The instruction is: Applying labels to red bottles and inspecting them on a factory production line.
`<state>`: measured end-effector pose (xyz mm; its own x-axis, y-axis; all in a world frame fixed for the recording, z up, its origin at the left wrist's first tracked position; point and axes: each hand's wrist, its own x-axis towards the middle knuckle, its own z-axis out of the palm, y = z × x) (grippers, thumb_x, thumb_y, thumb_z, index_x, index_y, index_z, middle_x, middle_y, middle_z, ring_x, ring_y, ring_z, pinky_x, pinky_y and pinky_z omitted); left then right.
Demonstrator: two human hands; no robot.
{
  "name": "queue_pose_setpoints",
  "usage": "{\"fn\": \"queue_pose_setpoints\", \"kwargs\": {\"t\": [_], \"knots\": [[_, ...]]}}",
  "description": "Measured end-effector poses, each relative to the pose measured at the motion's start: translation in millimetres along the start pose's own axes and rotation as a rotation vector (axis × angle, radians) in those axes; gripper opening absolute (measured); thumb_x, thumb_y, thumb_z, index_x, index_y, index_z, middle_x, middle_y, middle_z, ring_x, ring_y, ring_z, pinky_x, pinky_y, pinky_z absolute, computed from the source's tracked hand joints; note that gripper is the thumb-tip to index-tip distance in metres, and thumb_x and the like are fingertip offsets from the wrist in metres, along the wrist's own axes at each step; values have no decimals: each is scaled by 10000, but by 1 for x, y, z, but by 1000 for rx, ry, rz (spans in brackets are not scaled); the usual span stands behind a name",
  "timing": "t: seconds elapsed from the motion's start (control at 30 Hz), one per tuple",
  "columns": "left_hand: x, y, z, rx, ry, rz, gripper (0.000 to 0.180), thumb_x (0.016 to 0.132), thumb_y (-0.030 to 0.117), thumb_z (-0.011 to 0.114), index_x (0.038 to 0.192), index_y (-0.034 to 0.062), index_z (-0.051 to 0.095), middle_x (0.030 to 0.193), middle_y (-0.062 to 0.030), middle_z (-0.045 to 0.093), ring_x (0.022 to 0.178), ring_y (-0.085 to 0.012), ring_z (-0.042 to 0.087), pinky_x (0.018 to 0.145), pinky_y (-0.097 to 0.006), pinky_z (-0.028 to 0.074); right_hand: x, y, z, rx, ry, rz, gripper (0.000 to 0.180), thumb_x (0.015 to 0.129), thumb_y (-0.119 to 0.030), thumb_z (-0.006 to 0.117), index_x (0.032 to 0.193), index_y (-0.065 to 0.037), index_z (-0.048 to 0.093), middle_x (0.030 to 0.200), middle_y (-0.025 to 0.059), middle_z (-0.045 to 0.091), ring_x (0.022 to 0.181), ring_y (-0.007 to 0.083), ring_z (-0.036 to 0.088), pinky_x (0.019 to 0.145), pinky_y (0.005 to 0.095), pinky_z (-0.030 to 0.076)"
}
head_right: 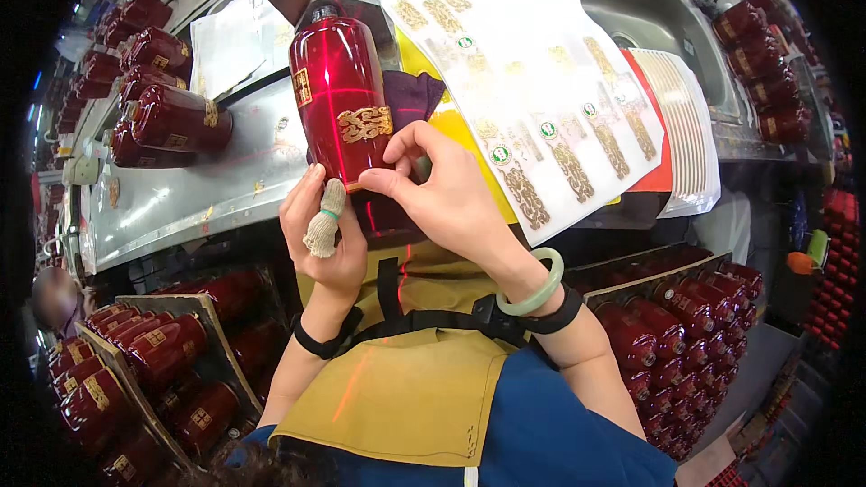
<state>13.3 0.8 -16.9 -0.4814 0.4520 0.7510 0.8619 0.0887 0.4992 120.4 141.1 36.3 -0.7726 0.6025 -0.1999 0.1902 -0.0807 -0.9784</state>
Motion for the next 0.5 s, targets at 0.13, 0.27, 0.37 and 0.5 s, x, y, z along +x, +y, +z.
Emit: {"fn": "queue_pose_setpoints", "kwargs": {"t": [0.13,0.27,0.37,0.5], "knots": [[-7,1,4,113,-28,56,420,828,-66,787,1220,-88,637,1227,-167,685,1121,-356,664,938,-417,551,4,3,-5,56,23,-3,236,938,-211,788,1013,-11,689,830,-27,622,713,49,489,650,225,405],[-14,6,6,94,-64,-24,629,817,-5,820,1370,-72,527,1315,-211,581,1225,-381,569,1015,-420,499,-3,6,-15,136,4,-22,304,1024,-284,686,1129,-1,648,973,-4,625,889,84,527,837,254,445],[-14,13,14,204,-77,-75,750,805,148,852,1415,-69,474,1359,-242,453,1254,-393,524,1056,-437,488,-6,11,-19,217,49,-24,317,1065,-285,609,1210,-4,607,1044,0,604,1007,106,538,966,286,438],[-7,25,19,288,-38,-76,785,787,143,874,1423,-64,463,1339,-246,455,1235,-403,528,1026,-447,489,-6,12,-23,248,143,-93,231,1039,-158,629,1197,10,621,1077,14,633,1038,95,568,965,267,455]]}}
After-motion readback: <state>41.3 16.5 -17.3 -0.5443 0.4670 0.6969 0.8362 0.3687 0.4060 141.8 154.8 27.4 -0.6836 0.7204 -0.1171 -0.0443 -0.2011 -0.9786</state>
